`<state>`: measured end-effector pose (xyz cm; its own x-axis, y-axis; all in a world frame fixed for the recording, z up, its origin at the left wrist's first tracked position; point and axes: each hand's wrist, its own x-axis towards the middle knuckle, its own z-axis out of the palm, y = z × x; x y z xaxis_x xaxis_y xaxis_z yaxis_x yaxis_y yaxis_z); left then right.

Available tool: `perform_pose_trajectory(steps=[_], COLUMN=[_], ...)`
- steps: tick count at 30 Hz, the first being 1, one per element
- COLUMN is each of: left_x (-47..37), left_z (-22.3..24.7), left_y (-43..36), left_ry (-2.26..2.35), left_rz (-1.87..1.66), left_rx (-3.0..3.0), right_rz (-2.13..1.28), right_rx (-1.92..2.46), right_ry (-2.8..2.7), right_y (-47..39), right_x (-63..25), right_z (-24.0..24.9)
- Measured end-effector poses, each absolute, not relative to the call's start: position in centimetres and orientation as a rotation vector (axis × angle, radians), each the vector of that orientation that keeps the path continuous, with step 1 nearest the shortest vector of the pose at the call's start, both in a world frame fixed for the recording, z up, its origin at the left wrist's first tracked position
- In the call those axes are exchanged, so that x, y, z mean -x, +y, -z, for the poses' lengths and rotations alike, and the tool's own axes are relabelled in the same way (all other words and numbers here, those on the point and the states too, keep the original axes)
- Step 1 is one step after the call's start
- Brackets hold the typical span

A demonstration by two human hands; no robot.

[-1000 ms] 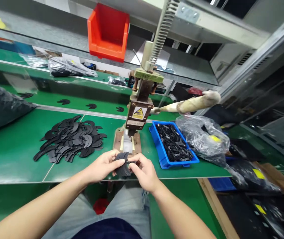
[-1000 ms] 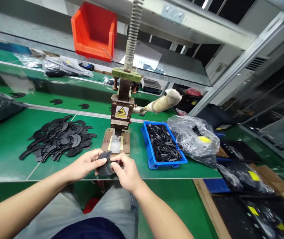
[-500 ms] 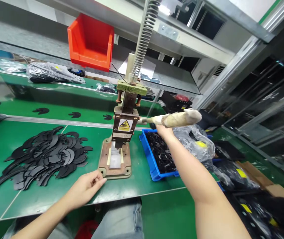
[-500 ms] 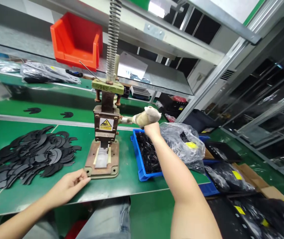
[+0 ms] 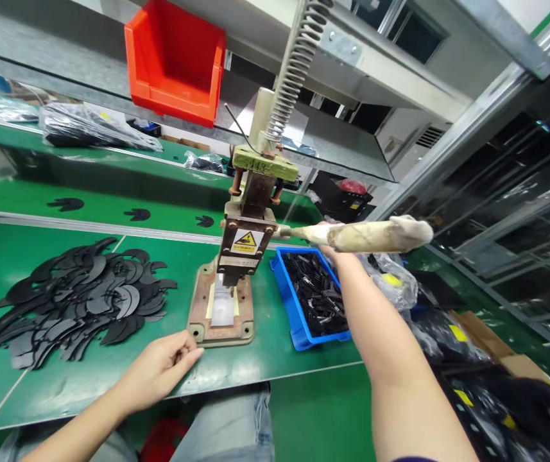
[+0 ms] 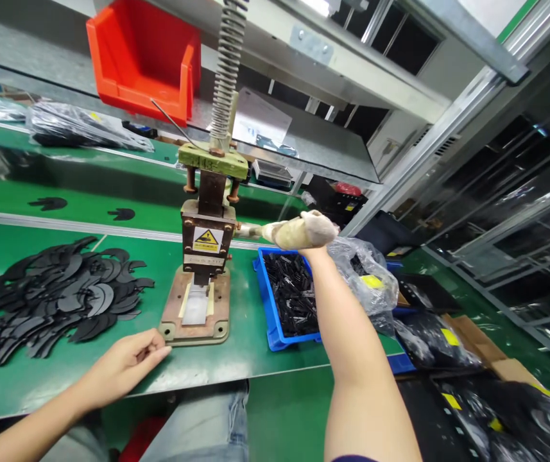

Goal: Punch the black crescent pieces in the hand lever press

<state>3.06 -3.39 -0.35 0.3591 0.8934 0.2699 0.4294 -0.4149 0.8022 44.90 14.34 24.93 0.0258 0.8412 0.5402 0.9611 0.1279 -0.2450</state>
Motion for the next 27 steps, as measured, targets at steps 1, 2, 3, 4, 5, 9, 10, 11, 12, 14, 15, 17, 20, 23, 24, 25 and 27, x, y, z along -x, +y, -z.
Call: perform_pose_trajectory(steps=[1, 2, 3, 4, 5, 9, 10, 11, 12, 14, 15, 17, 20, 23, 24, 25, 27], left_x=[-3.0, -3.0, -3.0, -3.0, -3.0, -3.0, -3.0, -3.0, -2.9, -2.9, -2.9, -2.8, -2.9, -2.9, -2.9, -3.0, -3.0], left_z=[0.3, 0.3, 0.2, 0.2, 0.2, 0.3, 0.4, 0.4, 0.5, 0.5, 0.5, 0.6, 0.7, 0.8, 0.8, 0.7, 0.5], left_y=[-3.4, -3.4, -3.5, -3.5, -3.6, -3.8, -3.9, -4.0, -4.1, -4.3, -4.3, -4.4, -4.3, -4.0, -3.9, -3.9, -4.0], left_ry=[1.138, 1.132, 1.128, 1.129, 1.133, 1.135, 1.13, 1.126, 1.126, 1.13, 1.133, 1.134, 1.135, 1.133, 1.134, 1.137, 1.142], left_rz=[-0.95, -0.944, -0.937, -0.929, -0.92, -0.899, -0.901, -0.905, -0.911, -0.923, -0.93, -0.941, -0.941, -0.957, -0.966, -0.972, -0.978], left_rx=[-1.996, -1.999, -2.002, -2.006, -2.012, -2.031, -2.031, -2.027, -2.021, -2.013, -2.013, -2.016, -2.027, -2.044, -2.049, -2.053, -2.055], right_rz=[0.248, 0.215, 0.174, 0.134, 0.095, 0.038, 0.055, 0.08, 0.108, 0.153, 0.163, 0.163, 0.156, 0.143, 0.134, 0.123, 0.095], right_rx=[1.803, 1.881, 1.953, 2.019, 2.079, 2.204, 2.211, 2.213, 2.212, 2.219, 2.227, 2.251, 2.256, 2.195, 2.167, 2.136, 2.056], right_ry=[-1.906, -1.975, -2.035, -2.096, -2.152, -2.288, -2.298, -2.3, -2.297, -2.287, -2.287, -2.288, -2.267, -2.214, -2.187, -2.155, -2.078], right_y=[13.2, 12.1, 10.9, 9.8, 8.8, 5.9, 5.5, 5.1, 4.7, 4.1, 3.8, 3.4, 3.0, 2.9, 2.9, 2.9, 2.9], right_x=[-45.2, -45.5, -45.7, -46.0, -46.1, -46.1, -46.0, -45.9, -45.9, -45.7, -45.7, -45.6, -45.6, -45.8, -45.9, -46.0, -46.3], right_z=[-24.1, -23.1, -22.2, -21.2, -20.2, -17.5, -17.2, -17.0, -16.9, -16.8, -16.8, -16.6, -16.0, -15.4, -15.2, -15.2, -15.2])
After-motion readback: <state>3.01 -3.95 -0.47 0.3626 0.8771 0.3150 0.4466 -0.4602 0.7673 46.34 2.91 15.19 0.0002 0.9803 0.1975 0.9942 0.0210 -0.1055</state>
